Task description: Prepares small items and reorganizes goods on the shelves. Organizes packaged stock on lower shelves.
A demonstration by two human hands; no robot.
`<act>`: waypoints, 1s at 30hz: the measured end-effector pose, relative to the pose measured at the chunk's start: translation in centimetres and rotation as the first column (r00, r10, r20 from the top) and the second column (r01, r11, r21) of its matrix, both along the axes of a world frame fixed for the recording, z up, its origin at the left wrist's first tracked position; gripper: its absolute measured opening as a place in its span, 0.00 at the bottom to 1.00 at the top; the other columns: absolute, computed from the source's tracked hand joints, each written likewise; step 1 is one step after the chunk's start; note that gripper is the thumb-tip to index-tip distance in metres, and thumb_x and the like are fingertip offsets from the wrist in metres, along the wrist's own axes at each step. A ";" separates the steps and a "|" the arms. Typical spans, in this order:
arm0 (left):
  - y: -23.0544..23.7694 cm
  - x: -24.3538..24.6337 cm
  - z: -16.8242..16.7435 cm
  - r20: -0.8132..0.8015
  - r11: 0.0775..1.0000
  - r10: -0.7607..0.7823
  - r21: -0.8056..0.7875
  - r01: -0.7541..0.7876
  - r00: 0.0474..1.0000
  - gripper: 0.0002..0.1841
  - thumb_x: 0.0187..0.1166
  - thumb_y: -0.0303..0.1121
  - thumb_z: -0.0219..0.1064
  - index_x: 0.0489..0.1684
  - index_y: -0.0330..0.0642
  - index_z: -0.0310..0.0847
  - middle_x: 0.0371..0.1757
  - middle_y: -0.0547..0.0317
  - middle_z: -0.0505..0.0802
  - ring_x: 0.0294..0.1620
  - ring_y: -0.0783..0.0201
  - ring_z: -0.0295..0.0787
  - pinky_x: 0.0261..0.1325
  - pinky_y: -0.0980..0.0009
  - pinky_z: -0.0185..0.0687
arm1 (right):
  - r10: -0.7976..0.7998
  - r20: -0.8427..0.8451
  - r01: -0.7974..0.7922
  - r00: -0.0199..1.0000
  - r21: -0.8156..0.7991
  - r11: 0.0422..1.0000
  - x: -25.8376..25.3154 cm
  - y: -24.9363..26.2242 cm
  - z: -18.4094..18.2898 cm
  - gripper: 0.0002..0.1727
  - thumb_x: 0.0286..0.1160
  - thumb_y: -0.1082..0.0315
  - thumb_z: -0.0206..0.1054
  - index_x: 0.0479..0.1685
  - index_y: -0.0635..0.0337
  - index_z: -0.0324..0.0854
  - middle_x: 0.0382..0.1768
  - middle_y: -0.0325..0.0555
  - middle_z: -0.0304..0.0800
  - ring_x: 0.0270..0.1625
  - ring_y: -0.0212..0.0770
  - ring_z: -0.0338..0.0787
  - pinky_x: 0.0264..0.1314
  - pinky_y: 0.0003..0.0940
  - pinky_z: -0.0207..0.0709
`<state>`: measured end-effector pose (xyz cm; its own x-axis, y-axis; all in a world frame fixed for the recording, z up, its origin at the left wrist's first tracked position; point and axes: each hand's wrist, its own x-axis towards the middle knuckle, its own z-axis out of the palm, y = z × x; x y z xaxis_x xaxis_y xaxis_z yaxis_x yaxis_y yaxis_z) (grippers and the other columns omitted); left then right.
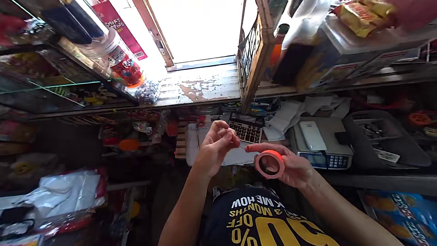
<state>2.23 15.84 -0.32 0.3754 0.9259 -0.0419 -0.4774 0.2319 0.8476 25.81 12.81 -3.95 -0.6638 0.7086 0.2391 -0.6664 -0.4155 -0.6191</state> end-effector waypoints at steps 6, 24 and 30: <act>-1.1 1.0 -0.1 0.206 0.988 -0.006 -0.151 0.038 0.979 0.12 0.90 0.28 0.47 0.50 0.52 0.79 0.40 0.60 0.91 0.51 0.60 0.92 0.68 0.58 0.84 | -0.171 0.163 0.165 0.972 0.049 0.985 2.4 -0.2 -0.4 0.29 0.75 0.59 0.75 0.75 0.60 0.81 0.74 0.49 0.83 0.66 0.37 0.89 0.66 0.29 0.86; -2.7 1.8 -3.1 -0.295 0.935 0.190 0.344 -0.081 0.936 0.25 0.64 0.38 0.85 0.60 0.43 0.87 0.79 0.49 0.82 0.73 0.52 0.86 0.65 0.58 0.91 | -0.353 0.386 0.430 0.853 -0.134 0.893 -0.3 -1.5 -1.8 0.14 0.76 0.67 0.72 0.58 0.55 0.82 0.59 0.50 0.88 0.55 0.43 0.93 0.57 0.39 0.90; -2.9 2.1 -3.7 -0.541 0.892 0.133 0.431 0.138 0.830 0.30 0.62 0.42 0.87 0.66 0.46 0.85 0.82 0.51 0.76 0.79 0.54 0.79 0.63 0.55 0.93 | -0.458 0.568 0.587 0.684 -0.055 0.808 -0.9 -1.2 -0.8 0.08 0.77 0.74 0.68 0.50 0.57 0.84 0.50 0.48 0.90 0.46 0.42 0.94 0.51 0.38 0.93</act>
<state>4.34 12.91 -4.00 0.4166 0.8939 0.1653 0.0932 -0.2228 0.9704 24.95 11.62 -4.72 -0.1420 0.9651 -0.2202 -0.4310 -0.2605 -0.8639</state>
